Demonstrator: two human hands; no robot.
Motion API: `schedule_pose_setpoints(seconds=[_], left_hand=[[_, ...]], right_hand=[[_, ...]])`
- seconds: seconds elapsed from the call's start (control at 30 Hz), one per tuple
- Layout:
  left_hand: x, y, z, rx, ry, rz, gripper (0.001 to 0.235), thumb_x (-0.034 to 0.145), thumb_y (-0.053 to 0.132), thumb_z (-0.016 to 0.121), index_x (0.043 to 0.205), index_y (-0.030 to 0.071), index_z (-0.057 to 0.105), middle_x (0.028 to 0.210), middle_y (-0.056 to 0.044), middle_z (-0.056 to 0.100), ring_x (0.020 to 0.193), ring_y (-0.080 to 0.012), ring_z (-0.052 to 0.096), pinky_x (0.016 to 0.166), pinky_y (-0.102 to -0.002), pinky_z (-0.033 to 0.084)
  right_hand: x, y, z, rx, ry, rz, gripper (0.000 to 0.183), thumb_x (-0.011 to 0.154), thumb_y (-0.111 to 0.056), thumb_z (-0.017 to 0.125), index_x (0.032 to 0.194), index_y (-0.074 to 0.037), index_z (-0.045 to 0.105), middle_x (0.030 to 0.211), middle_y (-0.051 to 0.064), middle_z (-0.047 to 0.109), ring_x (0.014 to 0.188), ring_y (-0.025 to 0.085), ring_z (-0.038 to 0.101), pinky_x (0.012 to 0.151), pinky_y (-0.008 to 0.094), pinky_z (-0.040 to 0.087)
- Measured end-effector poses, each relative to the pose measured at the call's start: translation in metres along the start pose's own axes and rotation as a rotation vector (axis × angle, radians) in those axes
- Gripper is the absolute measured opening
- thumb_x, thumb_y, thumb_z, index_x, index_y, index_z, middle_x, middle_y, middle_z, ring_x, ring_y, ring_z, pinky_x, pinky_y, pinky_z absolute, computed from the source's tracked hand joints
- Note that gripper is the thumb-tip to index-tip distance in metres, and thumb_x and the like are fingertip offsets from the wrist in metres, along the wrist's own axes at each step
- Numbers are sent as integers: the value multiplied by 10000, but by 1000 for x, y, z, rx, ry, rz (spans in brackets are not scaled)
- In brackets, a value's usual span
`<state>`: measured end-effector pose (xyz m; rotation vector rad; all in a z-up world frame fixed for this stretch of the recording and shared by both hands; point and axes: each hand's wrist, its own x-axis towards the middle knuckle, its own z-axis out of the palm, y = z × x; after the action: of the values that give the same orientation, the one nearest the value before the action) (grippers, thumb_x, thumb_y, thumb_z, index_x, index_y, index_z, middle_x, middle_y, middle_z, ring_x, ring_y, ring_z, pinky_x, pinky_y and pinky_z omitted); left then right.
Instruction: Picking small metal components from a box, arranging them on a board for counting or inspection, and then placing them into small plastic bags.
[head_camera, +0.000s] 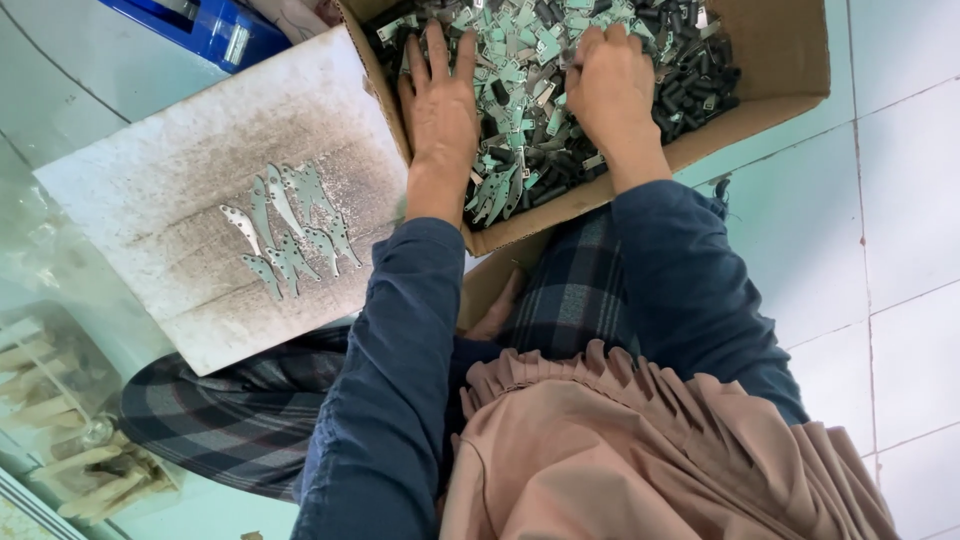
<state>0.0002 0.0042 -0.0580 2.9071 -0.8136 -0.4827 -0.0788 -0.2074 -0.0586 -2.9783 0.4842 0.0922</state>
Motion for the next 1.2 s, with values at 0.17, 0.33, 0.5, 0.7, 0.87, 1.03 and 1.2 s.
schedule_pose_setpoints(seconds=[0.17, 0.33, 0.5, 0.7, 0.87, 1.03, 1.2], left_hand=[[1, 3, -4, -79, -55, -11, 874, 918, -58, 486, 1680, 198, 142, 1663, -233, -35, 1538, -471, 142, 1173, -516, 472], [1, 2, 7, -61, -6, 25, 773, 1114, 374, 648, 1678, 203, 148, 1657, -241, -39, 1551, -451, 182, 1205, -607, 394], [0, -1, 9, -91, -57, 19, 1068, 883, -144, 609, 1700, 238, 37, 1666, -178, -164, 1569, -456, 62, 1245, -548, 374], [-3, 4, -13, -15, -120, -16, 1095, 797, -291, 418, 1689, 218, 37, 1663, -244, -69, 1546, -470, 160, 1251, -460, 372], [1, -4, 6, -230, 44, -37, 1096, 732, -345, 454, 1650, 202, 213, 1667, -245, 32, 1530, -485, 223, 1169, -459, 498], [3, -4, 10, -234, 106, -42, 1179, 645, -395, 432, 1639, 212, 252, 1662, -241, 77, 1511, -486, 273, 1091, -436, 562], [-1, -1, -3, -343, 66, -46, 1076, 682, -375, 359, 1605, 179, 323, 1652, -270, 87, 1499, -539, 258, 1145, -511, 512]], right_hand=[[-5, -51, -50, 49, -207, -121, 439, 925, -513, 795, 1119, -167, 606, 1180, 144, 602, 1119, 363, 560, 903, 541, 452], [2, -61, -32, -71, -333, -242, 549, 877, -613, 767, 1161, -180, 584, 1192, 135, 624, 1134, 380, 576, 895, 580, 462], [11, -32, -16, 2, -185, 12, 377, 976, -418, 775, 1139, -138, 581, 1129, 131, 640, 1069, 387, 607, 866, 585, 461], [7, -10, 18, -124, 132, -75, 261, 877, -203, 795, 1079, -129, 648, 995, 100, 644, 866, 343, 640, 685, 504, 518], [0, -57, -49, 244, -189, -207, 340, 921, -313, 818, 1137, -156, 608, 1191, 153, 560, 1078, 368, 568, 890, 555, 475], [2, -53, -39, 160, -368, -256, 515, 840, -302, 875, 1242, -157, 588, 1296, 168, 488, 1194, 418, 494, 889, 593, 493], [1, -17, -24, 250, -227, 69, 325, 867, -24, 802, 1113, -146, 629, 1235, 175, 523, 866, 425, 653, 695, 556, 561]])
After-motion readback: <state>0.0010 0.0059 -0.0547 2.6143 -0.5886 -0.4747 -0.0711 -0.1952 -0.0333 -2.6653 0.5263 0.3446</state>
